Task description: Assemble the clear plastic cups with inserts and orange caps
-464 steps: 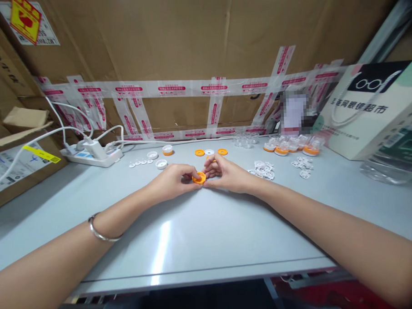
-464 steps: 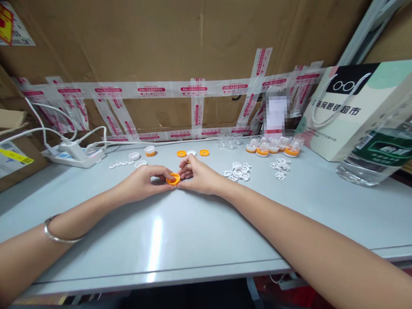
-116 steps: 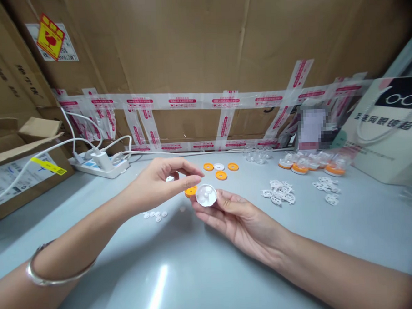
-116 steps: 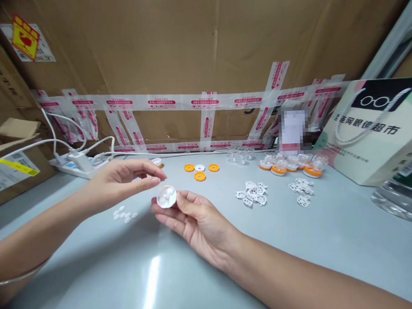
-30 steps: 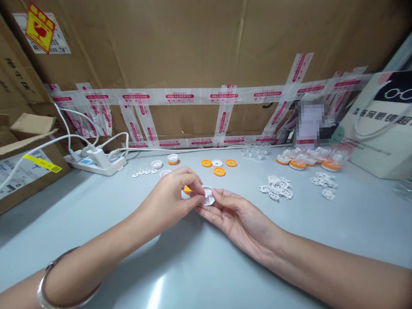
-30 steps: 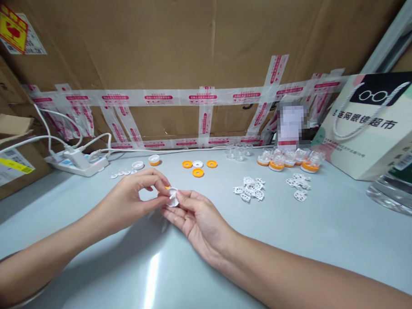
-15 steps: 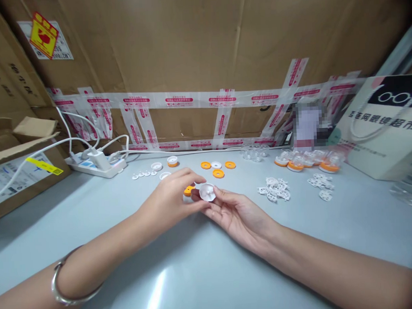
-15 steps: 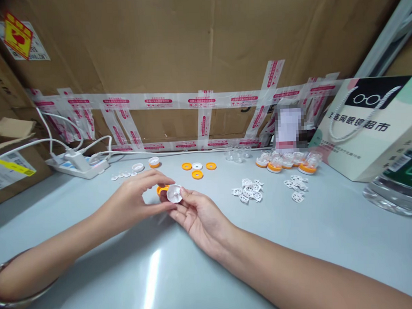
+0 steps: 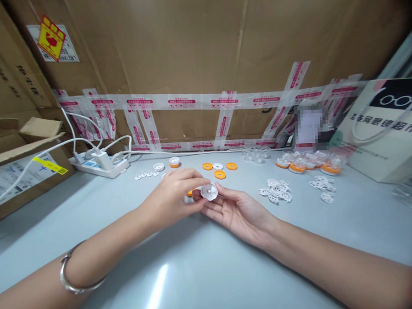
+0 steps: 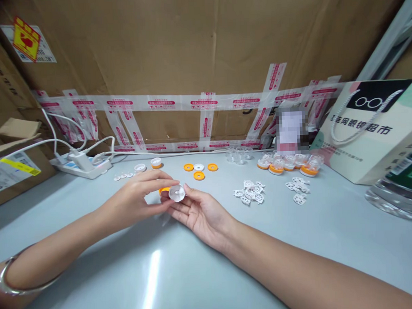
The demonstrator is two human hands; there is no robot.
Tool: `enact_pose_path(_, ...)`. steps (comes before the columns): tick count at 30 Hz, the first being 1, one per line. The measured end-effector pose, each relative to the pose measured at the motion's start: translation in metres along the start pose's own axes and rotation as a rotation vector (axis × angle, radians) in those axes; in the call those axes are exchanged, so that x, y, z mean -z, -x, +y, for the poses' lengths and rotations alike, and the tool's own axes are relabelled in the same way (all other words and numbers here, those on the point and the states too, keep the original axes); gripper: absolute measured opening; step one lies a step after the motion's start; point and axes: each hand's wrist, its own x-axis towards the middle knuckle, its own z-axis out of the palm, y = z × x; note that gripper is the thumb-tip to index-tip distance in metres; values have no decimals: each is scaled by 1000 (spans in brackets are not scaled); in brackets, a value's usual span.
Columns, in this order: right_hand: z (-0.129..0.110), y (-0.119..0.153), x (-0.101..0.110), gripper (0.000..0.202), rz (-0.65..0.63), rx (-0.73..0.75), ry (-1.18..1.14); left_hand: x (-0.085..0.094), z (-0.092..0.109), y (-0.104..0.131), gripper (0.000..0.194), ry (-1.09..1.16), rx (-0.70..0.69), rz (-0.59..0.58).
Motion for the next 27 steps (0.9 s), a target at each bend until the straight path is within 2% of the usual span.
enact_pose_path(3, -1, 0, 0, 19, 55, 24, -4, 6, -4, -2, 32, 61, 39, 12)
enact_pose_path(6, -4, -2, 0, 16, 155, 44, -9, 14, -16, -4, 34, 43, 158, 7)
enact_pose_path(8, -6, -3, 1, 15, 203, 65, -5, 15, -25, -3, 32, -21, 202, -77)
enact_pose_path(11, -8, -3, 1, 13, 249, 106, -9, 8, -36, -2, 34, -109, 172, -190)
enact_pose_path(14, -7, -1, 0, 12, 285, 127, -10, -1, -40, -1, 31, -84, 174, -229)
enact_pose_path(16, -7, 0, -1, 11, 306, 137, -1, -2, -41, -3, 30, 36, 236, -218)
enact_pose_path(19, -8, 1, -3, 10, 317, 140, 18, 3, -40, -5, 36, 425, 383, -193)
enact_pose_path(22, -9, 3, -4, 11, 308, 137, 13, 8, -36, -7, 40, 799, 400, -199)
enact_pose_path(24, -9, 4, -6, 12, 300, 140, 9, 8, -32, -6, 39, 922, 369, -208)
enact_pose_path(27, -7, 5, -8, 14, 279, 141, 19, 4, -25, -6, 35, 944, 360, -184)
